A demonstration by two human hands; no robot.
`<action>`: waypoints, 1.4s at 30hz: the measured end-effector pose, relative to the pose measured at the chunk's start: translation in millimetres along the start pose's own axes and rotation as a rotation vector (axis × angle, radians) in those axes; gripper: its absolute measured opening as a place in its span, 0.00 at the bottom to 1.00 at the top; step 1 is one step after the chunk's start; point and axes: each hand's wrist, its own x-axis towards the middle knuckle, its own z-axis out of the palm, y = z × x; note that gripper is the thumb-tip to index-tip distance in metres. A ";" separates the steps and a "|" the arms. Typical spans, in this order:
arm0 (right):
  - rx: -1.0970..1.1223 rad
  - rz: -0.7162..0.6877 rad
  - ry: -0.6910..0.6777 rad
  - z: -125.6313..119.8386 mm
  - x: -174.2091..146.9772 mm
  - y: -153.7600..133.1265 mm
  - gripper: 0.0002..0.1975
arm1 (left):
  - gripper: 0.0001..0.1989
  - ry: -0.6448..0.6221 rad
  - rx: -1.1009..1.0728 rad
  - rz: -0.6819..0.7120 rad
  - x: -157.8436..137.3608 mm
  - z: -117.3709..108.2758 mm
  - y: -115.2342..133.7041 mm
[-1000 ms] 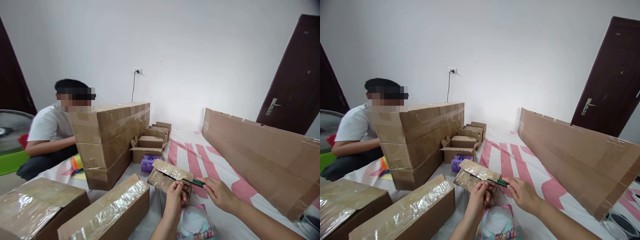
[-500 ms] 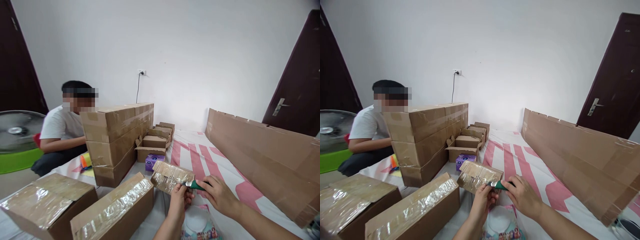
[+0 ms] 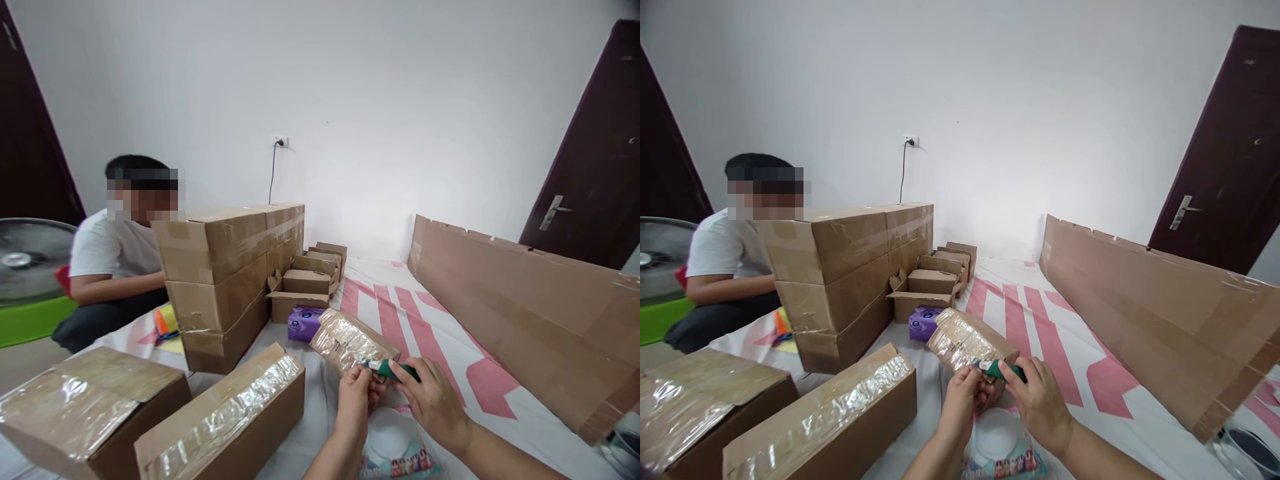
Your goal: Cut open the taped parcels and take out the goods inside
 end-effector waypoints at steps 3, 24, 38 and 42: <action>-0.056 0.013 0.045 3.7 -2.1 -4.1 0.19 | 0.17 0.006 0.014 0.003 -0.7 0.6 -0.3; 0.713 0.569 -0.213 -13.2 53.2 13.2 0.14 | 0.19 -0.069 0.107 0.022 -1.7 -2.6 4.6; 0.540 0.191 -0.345 14.1 99.5 -0.3 0.06 | 0.20 -0.067 0.106 0.041 -2.7 -4.0 7.5; 0.475 0.013 -0.393 15.2 110.4 7.7 0.11 | 0.20 -0.077 0.109 0.032 -2.9 -3.2 10.2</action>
